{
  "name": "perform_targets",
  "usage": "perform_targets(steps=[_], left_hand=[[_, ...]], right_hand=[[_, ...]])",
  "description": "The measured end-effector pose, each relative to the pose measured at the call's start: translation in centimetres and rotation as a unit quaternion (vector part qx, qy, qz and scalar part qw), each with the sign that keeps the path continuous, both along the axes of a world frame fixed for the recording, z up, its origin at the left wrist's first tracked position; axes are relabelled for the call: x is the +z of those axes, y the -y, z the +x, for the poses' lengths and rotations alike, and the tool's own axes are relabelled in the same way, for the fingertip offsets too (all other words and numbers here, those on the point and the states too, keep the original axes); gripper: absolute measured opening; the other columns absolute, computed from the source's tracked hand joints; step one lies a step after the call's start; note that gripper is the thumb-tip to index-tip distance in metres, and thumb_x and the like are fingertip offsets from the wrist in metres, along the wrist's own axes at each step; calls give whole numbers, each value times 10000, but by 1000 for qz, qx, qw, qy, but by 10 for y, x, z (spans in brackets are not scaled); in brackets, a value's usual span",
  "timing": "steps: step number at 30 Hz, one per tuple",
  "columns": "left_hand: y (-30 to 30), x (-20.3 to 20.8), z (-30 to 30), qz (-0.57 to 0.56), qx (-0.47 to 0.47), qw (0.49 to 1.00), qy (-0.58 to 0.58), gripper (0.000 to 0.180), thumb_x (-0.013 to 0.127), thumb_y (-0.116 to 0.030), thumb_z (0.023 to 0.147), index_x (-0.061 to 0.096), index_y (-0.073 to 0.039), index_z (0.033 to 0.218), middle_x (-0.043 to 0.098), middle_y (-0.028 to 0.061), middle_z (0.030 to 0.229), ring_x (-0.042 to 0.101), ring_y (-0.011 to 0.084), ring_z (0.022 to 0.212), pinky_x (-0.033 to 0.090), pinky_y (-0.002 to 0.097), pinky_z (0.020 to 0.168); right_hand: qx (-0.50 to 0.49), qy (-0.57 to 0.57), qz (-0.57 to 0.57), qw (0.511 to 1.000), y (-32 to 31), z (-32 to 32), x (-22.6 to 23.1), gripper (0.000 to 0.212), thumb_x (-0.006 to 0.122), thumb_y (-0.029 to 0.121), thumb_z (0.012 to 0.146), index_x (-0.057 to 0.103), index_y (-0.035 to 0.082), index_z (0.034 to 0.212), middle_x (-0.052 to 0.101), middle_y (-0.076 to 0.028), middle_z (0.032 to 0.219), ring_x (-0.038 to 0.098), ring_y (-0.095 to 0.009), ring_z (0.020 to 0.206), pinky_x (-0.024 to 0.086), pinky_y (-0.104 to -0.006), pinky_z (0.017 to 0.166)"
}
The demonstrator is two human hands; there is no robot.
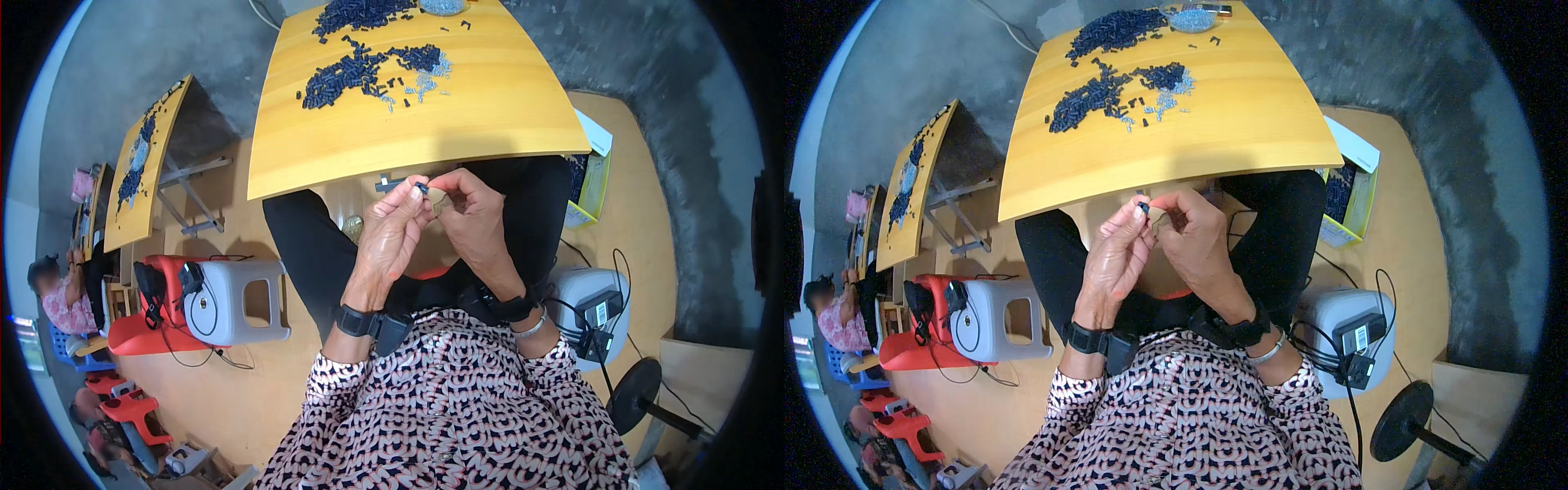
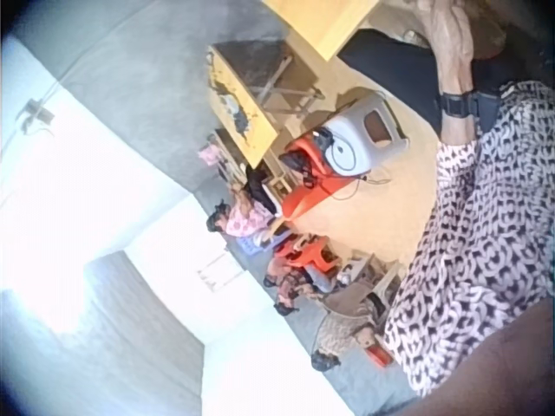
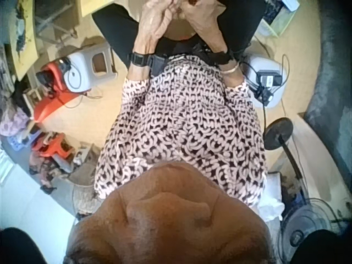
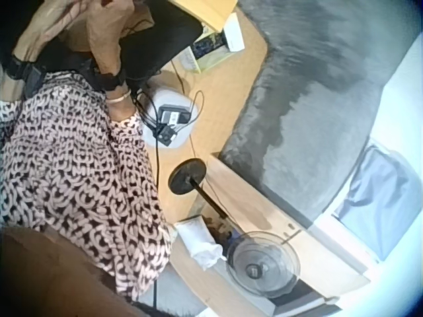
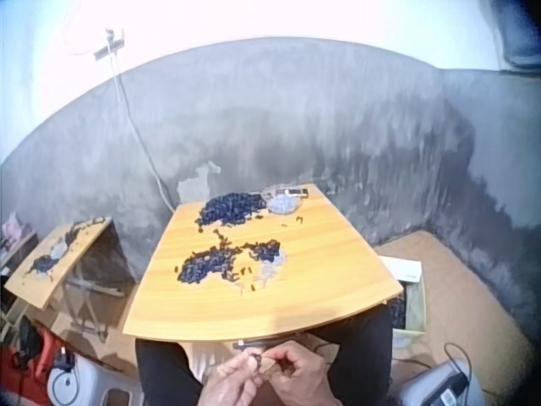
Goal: Assembling small black rings or caps onto blue plastic cylindrical parts by hand.
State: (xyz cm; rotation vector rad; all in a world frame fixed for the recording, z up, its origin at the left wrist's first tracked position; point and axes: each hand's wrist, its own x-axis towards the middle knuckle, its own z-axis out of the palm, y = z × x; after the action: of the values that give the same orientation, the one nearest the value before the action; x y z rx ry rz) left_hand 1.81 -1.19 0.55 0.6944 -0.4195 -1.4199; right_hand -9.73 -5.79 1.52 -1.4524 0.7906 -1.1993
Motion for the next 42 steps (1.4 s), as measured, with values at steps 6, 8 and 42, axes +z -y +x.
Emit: perform_targets(steps=[6,8,42], left_hand=[[5,-4,5,39,23,999,-10,228,554,-88,888,562,1,1098,600,26,911,566,86,804,472,228,773],[5,-11,12,36,26,998,-36,215,534,-59,887,551,18,1087,600,69,936,569,120,838,488,247,783],[1,-17,34,29,43,982,-181,199,526,-33,882,503,-14,1079,579,138,1032,592,185,855,528,263,761]], right_hand=[[17,-74,-50,996,16,2,-8,88,603,16,776,608,-25,853,612,-77,682,573,-90,607,463,-236,556],[41,-80,-42,995,23,4,-5,91,604,34,775,618,-22,846,621,-82,679,574,-97,599,462,-246,555],[-62,-371,-266,888,149,64,-12,198,550,135,767,613,-51,793,600,-242,848,585,-380,812,465,-437,724]])
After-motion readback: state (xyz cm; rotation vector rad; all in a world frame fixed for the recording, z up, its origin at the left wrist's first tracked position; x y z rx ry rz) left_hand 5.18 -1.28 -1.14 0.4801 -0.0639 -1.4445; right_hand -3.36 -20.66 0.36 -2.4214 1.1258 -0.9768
